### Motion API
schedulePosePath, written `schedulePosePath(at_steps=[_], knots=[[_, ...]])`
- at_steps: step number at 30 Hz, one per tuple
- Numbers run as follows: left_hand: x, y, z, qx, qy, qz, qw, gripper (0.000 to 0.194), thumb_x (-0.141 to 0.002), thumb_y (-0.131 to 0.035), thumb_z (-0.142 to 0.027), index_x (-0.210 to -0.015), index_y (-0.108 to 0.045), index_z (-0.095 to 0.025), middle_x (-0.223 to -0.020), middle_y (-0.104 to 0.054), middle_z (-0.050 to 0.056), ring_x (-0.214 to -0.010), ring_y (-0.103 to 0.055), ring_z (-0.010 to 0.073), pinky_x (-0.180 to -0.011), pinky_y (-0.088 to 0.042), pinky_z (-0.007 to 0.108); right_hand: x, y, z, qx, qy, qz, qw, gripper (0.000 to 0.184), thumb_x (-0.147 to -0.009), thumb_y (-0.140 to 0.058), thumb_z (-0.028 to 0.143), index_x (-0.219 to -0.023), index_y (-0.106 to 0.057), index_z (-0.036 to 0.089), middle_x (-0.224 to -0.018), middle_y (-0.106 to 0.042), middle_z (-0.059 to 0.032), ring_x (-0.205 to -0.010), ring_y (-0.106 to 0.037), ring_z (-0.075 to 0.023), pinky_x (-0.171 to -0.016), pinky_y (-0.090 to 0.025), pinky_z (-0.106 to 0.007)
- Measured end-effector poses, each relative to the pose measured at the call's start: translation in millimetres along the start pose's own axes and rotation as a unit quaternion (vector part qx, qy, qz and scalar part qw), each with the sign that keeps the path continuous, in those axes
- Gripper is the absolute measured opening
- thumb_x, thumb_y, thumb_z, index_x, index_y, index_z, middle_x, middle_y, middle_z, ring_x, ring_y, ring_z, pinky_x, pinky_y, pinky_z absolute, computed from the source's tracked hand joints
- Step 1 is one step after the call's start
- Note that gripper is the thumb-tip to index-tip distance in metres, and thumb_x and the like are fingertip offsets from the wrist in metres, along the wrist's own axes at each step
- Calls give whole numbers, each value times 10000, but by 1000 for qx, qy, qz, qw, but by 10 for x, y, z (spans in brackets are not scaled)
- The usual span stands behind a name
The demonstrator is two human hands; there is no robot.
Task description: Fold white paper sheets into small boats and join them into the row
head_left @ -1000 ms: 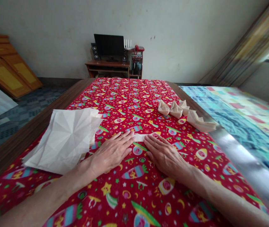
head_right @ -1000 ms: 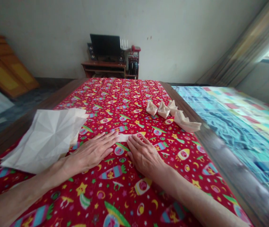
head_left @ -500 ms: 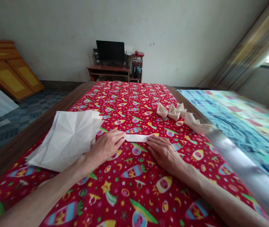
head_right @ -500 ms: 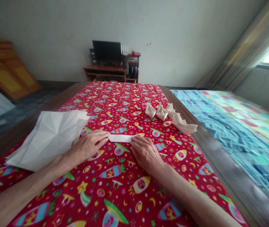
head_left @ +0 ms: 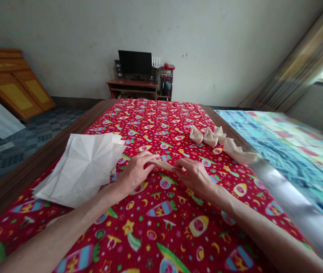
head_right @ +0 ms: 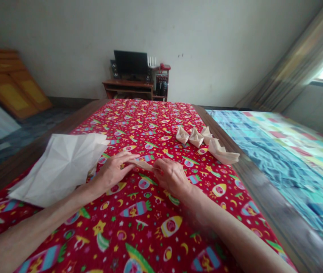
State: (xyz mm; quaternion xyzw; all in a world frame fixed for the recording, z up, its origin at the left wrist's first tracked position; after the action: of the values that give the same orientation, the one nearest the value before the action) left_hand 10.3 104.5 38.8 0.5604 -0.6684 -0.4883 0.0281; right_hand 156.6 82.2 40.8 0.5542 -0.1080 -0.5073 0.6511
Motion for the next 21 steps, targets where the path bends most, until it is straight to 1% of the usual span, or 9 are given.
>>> schedulePosePath(at_steps=[2,4,5,7,9,12,16,19,21], knots=[[9,79,133,30,57,-38,997,384,-848,-557,-253,-1222,-559,-167,-1172,-592,103,-1060,-584,219,-914,-491,360,-22,18,40,-10,6,-11,1000,95,-856,-506,161,-771,-546,176,-713,-598,-12,-608,-520,-108,-559,-352,-210],[57,69,284,96,133,-49,985,526,-872,-515,-364,-1340,-420,-144,-1197,-565,131,-1030,-599,223,-866,-514,363,-22,17,74,-6,9,-24,1000,81,-854,-506,165,-778,-532,177,-707,-587,-8,-605,-504,-104,-563,-337,-209],[89,21,331,135,169,-38,976,571,-884,-487,-406,-1371,-362,-136,-1160,-579,131,-994,-614,220,-841,-522,360,-17,6,93,1,10,-27,1000,78,-854,-507,169,-779,-529,176,-705,-584,-7,-605,-500,-104,-565,-332,-211],[152,-124,330,196,223,13,955,578,-903,-432,-463,-1372,-335,-137,-1060,-619,111,-949,-634,218,-837,-517,359,0,-25,141,31,15,-33,999,91,-854,-505,167,-767,-528,174,-690,-577,-8,-597,-489,-107,-559,-315,-218],[194,-231,243,214,251,63,942,493,-911,-398,-486,-1269,-428,-148,-999,-644,99,-898,-648,217,-814,-514,344,22,-55,215,71,27,-41,996,127,-862,-487,160,-742,-526,174,-664,-562,-9,-584,-474,-113,-549,-297,-231],[188,-264,116,185,253,89,945,352,-888,-439,-437,-1079,-505,-149,-941,-660,88,-825,-654,215,-737,-513,318,59,-101,378,108,66,-46,991,170,-887,-449,166,-738,-531,176,-657,-555,-14,-589,-471,-127,-552,-292,-252],[151,-222,125,116,236,66,963,209,-826,-471,-243,-995,-546,-144,-902,-668,77,-867,-644,222,-757,-490,314,89,-136,503,92,84,-21,992,144,-906,-476,233,-792,-547,181,-707,-583,-19,-643,-510,-142,-568,-319,-259],[156,-197,139,75,227,52,970,160,-804,-468,-190,-908,-582,-145,-843,-672,69,-796,-645,207,-719,-480,297,78,-105,433,29,27,3,999,204,-910,-502,376,-865,-548,182,-740,-608,-21,-655,-544,-143,-596,-367,-258],[151,-175,74,60,208,48,975,141,-813,-480,-209,-870,-594,-148,-787,-669,56,-718,-639,192,-666,-473,280,70,-49,338,-9,-31,-2,999,235,-920,-480,406,-920,-555,183,-772,-637,-34,-671,-576,-151,-622,-394,-268]])
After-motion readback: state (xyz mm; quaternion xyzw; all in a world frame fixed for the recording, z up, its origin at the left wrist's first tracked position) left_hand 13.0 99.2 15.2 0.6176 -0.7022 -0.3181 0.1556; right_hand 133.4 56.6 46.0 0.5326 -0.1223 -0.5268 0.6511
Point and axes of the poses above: each hand's wrist, its own x-axis away from the middle knuckle, its own y-axis out of the back of the hand, z = x × y, the point moved 10 cm from there along -x, towards the middle knuckle
